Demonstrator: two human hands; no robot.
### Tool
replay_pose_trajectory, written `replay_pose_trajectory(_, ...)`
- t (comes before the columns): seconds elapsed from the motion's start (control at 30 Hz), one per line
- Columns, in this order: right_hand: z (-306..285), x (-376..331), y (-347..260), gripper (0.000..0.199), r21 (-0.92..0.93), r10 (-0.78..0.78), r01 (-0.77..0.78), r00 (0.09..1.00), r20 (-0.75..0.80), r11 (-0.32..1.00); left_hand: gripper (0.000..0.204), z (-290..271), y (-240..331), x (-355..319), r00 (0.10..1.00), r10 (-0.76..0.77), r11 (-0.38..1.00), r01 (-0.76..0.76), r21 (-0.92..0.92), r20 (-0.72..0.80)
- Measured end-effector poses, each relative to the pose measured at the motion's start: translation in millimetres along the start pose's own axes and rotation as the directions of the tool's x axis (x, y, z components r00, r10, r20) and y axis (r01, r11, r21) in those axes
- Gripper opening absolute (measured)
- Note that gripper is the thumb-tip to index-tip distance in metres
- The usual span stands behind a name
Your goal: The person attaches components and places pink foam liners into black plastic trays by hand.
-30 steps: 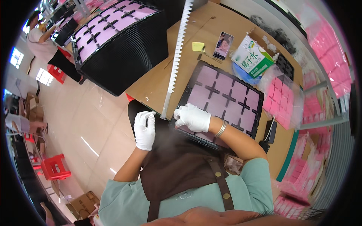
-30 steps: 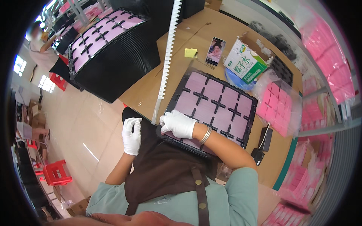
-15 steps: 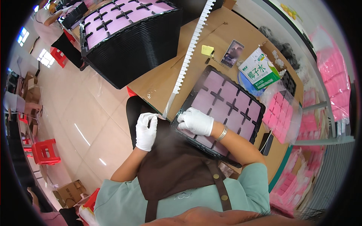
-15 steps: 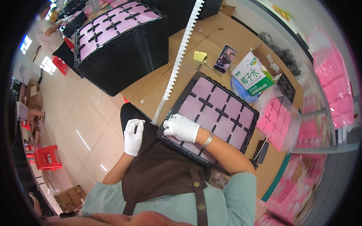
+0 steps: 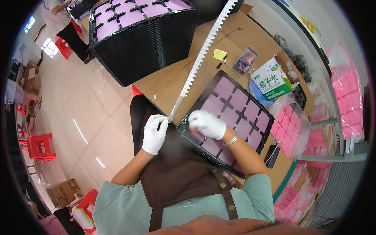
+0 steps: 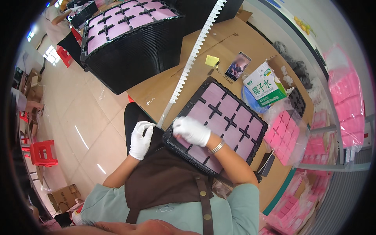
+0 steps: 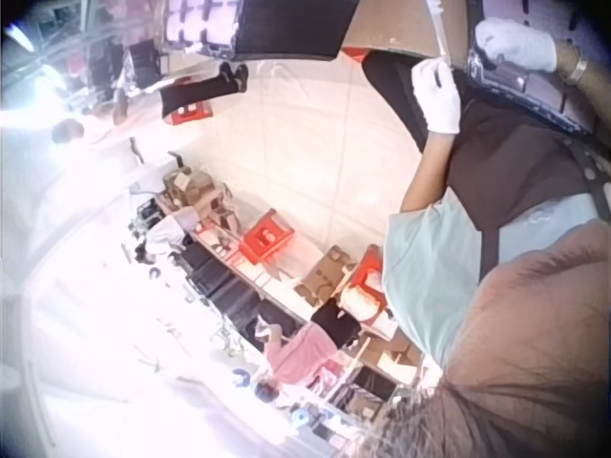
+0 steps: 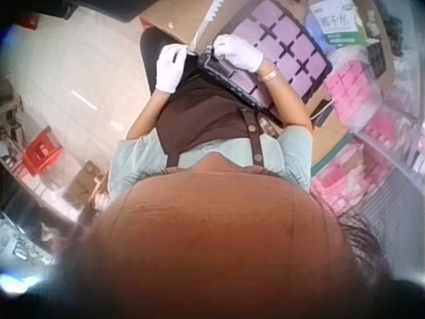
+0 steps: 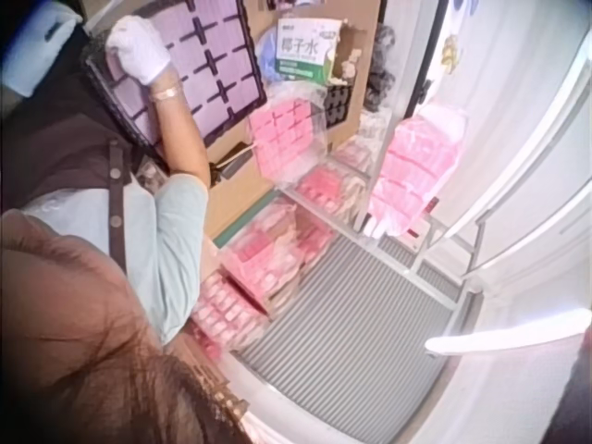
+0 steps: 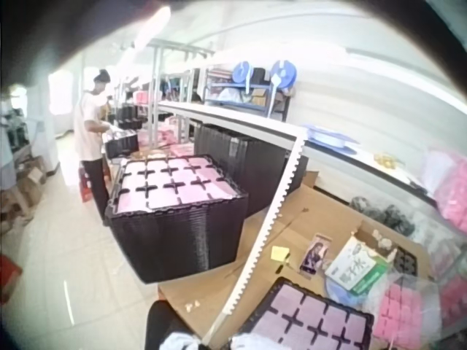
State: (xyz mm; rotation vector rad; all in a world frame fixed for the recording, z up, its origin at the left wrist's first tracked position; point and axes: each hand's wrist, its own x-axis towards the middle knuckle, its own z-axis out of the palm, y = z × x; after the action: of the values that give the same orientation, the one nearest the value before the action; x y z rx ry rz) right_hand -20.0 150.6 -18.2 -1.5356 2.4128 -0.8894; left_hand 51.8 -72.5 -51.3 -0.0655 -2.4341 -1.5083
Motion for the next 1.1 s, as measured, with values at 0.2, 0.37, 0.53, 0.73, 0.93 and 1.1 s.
replay_pose_trajectory(0.2, 0, -16, -7, 0.028, 0.412, 0.221, -0.18, 0.974, -0.054, 0.893, 0.006, 5, -6, -2, 1.0, 0.021, 1.0, -0.021, 0.016, 0.014)
replay_pose_trajectory(0.37, 0, -31, -5, 0.029, 0.25, 0.388, -0.332, 0.894, -0.225, 0.91, 0.007, 9, -3, -1, 0.999, 0.035, 0.999, -0.034, -0.023, 0.033)
replay_pose_trajectory(0.53, 5, -33, -34, 0.029, -0.108, 0.402, -0.41, 0.911, -0.089, 0.906, 0.006, 6, -3, -3, 0.999, 0.034, 0.999, -0.034, 0.0, 0.017)
replay_pose_trajectory(0.73, 26, -45, -67, 0.05, -0.298, 0.309, -0.339, 0.94, -0.146, 0.892, 0.009, 11, -7, 1, 0.998, 0.027, 1.0, -0.026, -0.017, 0.052)
replay_pose_trajectory(0.93, -4, -98, -82, 0.037, 0.11, 0.608, -0.651, 0.617, -0.5, 0.751, 0.033, 32, 6, 16, 0.943, -0.03, 0.996, -0.001, 0.094, 0.331)
replay_pose_trajectory(1.1, 40, -254, -87, 0.045, 0.281, 0.748, -0.939, -0.331, -0.576, -0.198, 0.039, 42, 28, 33, 0.914, -0.095, 0.958, -0.025, 0.287, 0.395)
